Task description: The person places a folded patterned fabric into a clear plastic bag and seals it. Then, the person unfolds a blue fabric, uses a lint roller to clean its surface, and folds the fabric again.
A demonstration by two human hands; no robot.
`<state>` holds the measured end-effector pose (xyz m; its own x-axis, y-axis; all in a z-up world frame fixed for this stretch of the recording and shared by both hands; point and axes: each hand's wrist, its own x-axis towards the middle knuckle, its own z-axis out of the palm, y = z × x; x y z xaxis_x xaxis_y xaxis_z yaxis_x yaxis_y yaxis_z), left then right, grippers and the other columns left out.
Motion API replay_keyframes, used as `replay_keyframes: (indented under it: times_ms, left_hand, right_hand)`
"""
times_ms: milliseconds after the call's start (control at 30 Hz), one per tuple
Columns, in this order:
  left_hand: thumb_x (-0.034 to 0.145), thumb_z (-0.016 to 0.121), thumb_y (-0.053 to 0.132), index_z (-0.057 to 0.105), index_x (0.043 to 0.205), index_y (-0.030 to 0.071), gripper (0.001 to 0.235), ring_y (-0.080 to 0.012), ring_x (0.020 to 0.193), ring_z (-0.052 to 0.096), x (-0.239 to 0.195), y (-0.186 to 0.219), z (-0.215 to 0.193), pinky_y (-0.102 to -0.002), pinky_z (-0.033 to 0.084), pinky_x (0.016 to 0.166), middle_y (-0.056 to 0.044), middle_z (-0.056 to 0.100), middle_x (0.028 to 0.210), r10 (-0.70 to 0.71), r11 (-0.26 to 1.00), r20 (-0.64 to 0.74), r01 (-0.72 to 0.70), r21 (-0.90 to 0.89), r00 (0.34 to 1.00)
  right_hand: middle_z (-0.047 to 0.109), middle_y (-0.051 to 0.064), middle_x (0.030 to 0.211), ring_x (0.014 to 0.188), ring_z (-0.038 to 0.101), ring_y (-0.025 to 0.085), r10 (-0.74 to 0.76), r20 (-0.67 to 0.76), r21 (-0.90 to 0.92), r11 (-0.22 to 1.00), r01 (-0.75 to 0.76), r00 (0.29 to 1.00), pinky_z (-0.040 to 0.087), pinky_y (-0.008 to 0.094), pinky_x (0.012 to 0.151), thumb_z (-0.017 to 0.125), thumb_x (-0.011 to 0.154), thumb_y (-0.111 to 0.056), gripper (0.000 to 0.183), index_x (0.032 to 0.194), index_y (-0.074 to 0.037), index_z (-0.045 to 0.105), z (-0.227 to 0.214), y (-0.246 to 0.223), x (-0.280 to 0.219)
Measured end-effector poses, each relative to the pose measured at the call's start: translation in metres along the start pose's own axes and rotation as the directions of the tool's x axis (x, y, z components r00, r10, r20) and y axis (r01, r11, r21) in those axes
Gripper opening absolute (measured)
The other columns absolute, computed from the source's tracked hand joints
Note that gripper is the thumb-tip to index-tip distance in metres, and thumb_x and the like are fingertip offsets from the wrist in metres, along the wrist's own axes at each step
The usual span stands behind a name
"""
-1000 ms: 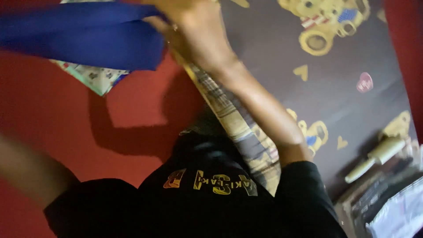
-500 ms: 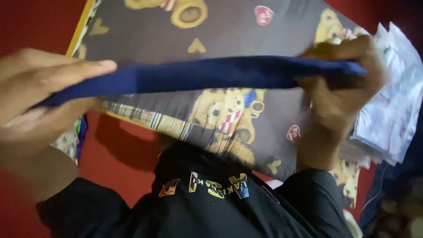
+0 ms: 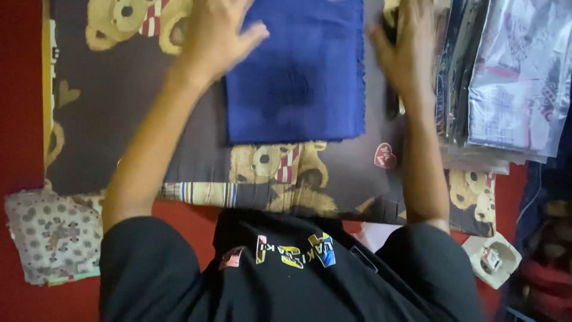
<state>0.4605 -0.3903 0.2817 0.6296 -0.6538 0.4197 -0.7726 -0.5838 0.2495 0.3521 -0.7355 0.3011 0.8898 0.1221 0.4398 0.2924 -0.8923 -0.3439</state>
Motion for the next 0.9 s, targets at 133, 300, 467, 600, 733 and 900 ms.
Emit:
replay_keyframes:
  times_ms: [133, 300, 467, 600, 733, 900]
  left_hand:
    - [0.095, 0.084, 0.04, 0.06, 0.147, 0.01, 0.065, -0.0379, 0.131, 0.054, -0.042, 0.052, 0.018, -0.05, 0.043, 0.114, -0.024, 0.059, 0.143, 0.142, 0.983, 0.17, -0.12, -0.138, 0.975]
    - [0.07, 0.083, 0.058, 0.07, 0.128, 0.016, 0.073, -0.0302, 0.115, 0.059, -0.096, 0.072, 0.026, -0.047, 0.044, 0.107, -0.014, 0.063, 0.127, 0.314, 0.947, 0.23, -0.286, -0.148, 0.921]
    - [0.084, 0.077, 0.038, 0.073, 0.115, 0.014, 0.04, -0.026, 0.1, 0.062, -0.113, 0.072, 0.032, -0.041, 0.05, 0.093, -0.01, 0.065, 0.111, 0.312, 0.939, 0.156, -0.279, -0.203, 0.937]
    - [0.1, 0.062, 0.022, 0.071, 0.112, 0.009, 0.021, -0.0229, 0.091, 0.067, -0.118, 0.075, 0.032, -0.035, 0.054, 0.087, -0.008, 0.069, 0.098, 0.259, 0.939, 0.076, -0.233, -0.251, 0.963]
    - [0.098, 0.061, 0.01, 0.068, 0.102, 0.008, 0.009, -0.0224, 0.086, 0.065, -0.123, 0.081, 0.031, -0.034, 0.056, 0.083, -0.007, 0.066, 0.092, 0.221, 0.947, 0.069, -0.197, -0.255, 0.973]
    - [0.098, 0.061, 0.003, 0.073, 0.098, 0.009, 0.012, -0.0211, 0.087, 0.066, -0.118, 0.083, 0.021, -0.034, 0.055, 0.082, -0.005, 0.071, 0.094, 0.17, 0.924, 0.065, -0.136, -0.357, 0.983]
  right_hand:
    - [0.058, 0.025, 0.145, 0.138, 0.05, 0.041, -0.116, 0.208, 0.217, 0.974, 0.069, 0.971, 0.035, 0.059, 0.117, 0.065, 0.111, -0.025, 0.044, 0.143, 0.004, 0.056, 0.008, -0.035, -0.044]
    - [0.07, 0.011, 0.117, 0.118, 0.065, 0.037, -0.293, 0.281, 0.307, 0.93, 0.204, 0.914, 0.051, 0.046, 0.097, 0.086, 0.083, -0.035, 0.044, 0.114, -0.008, 0.072, 0.008, -0.068, -0.085]
    - [0.071, 0.012, 0.12, 0.119, 0.065, 0.037, -0.282, 0.272, 0.285, 0.937, 0.203, 0.92, 0.054, 0.046, 0.1, 0.079, 0.09, -0.021, 0.024, 0.107, -0.005, 0.074, 0.023, -0.057, -0.103]
    - [0.074, 0.016, 0.115, 0.116, 0.067, 0.04, -0.23, 0.299, 0.346, 0.931, 0.12, 0.926, 0.056, 0.05, 0.096, 0.074, 0.093, -0.012, 0.013, 0.1, -0.001, 0.076, 0.014, -0.063, -0.095]
    - [0.075, 0.016, 0.113, 0.115, 0.068, 0.04, -0.192, 0.299, 0.353, 0.932, 0.079, 0.935, 0.057, 0.048, 0.095, 0.073, 0.096, -0.008, 0.011, 0.1, 0.001, 0.076, 0.016, -0.066, -0.093]
    - [0.076, 0.016, 0.105, 0.109, 0.071, 0.039, -0.145, 0.273, 0.349, 0.936, 0.042, 0.951, 0.059, 0.046, 0.09, 0.072, 0.096, -0.003, 0.008, 0.1, 0.002, 0.077, 0.016, -0.07, -0.09]
